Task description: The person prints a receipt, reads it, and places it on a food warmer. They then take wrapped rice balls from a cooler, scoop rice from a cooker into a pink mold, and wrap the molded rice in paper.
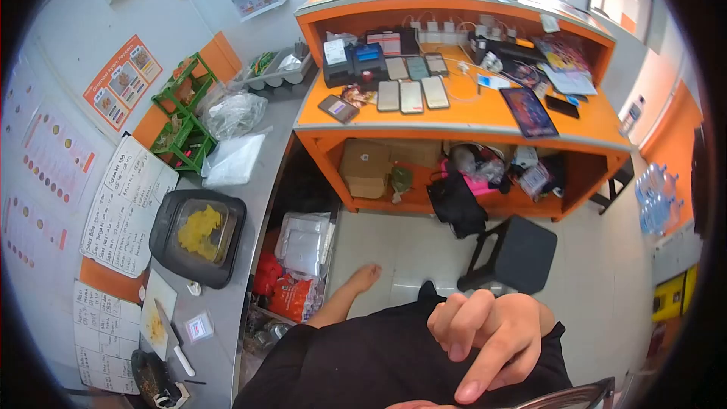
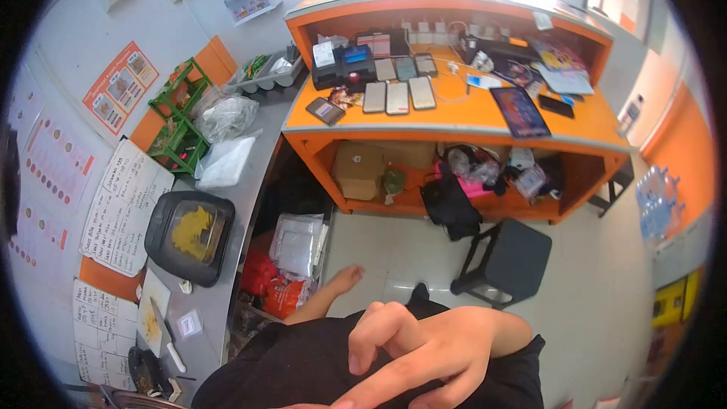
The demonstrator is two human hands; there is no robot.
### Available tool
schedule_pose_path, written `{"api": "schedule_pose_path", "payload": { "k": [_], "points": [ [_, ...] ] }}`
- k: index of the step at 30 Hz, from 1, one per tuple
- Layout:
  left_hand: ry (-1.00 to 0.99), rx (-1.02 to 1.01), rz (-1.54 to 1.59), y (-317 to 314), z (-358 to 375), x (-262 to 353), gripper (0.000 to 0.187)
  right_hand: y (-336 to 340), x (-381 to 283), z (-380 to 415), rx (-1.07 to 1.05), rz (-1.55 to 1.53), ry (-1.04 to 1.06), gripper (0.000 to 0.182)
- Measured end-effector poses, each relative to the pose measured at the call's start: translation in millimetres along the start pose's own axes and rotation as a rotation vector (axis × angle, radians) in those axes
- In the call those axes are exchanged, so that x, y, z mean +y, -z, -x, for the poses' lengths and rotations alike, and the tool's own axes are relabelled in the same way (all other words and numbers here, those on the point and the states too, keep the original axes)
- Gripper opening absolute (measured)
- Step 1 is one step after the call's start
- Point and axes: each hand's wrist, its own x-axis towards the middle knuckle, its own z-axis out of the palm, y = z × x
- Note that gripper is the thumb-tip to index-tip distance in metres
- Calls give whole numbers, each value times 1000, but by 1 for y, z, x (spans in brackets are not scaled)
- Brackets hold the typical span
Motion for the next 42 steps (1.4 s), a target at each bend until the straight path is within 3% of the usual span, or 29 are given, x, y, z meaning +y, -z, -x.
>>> {"api": "schedule_pose_path", "payload": {
  "k": [2,3,5,7,9,11,13,15,16,17,18,19,20,22,24,28,32,37,39,42],
  "points": [
    [61,-116,-12,-15,65,-55,24,-5,6,-5,1,-120,66,31],
    [34,-177,63,-17,-66,-33,23,126,17,-32,-99,-122,-35,31],
    [51,-34,-49,20,-43,-78,23,177,41,-53,-194,-212,-37,34],
    [67,206,126,46,-33,-136,23,224,71,-64,-227,-295,-39,33],
    [400,453,634,80,-43,-127,22,271,98,-73,-251,-314,-62,30],
    [473,618,620,127,-73,-129,20,315,123,-85,-338,-254,-114,22],
    [359,770,331,203,-123,-111,18,358,152,-93,-419,-186,-206,21],
    [116,1009,175,293,-191,-65,15,401,187,-96,-499,-131,-349,30],
    [8,1091,316,333,-229,-41,14,418,200,-105,-384,-66,-486,25],
    [23,1125,477,365,-267,-37,14,437,219,-111,-337,62,-578,25],
    [79,1012,390,403,-293,-8,15,454,237,-119,-262,208,-721,26],
    [-82,988,505,425,-324,15,27,469,263,-116,-134,337,-809,29],
    [-55,923,246,440,-350,9,51,484,286,-117,-74,562,-844,30],
    [-88,886,65,447,-387,31,77,511,318,-120,-25,818,-989,34],
    [187,769,-141,431,-397,65,96,533,336,-123,-53,874,-1013,32],
    [184,715,-203,419,-404,84,107,570,347,-119,106,510,-1116,34],
    [218,640,-222,423,-405,87,115,619,355,-124,74,670,-1114,35],
    [188,653,-205,427,-403,90,111,681,378,-147,299,588,-974,34],
    [134,679,-149,428,-398,84,108,709,401,-151,368,700,-975,31],
    [-60,886,113,421,-372,70,68,754,447,-155,464,727,-976,30]
  ]
}}
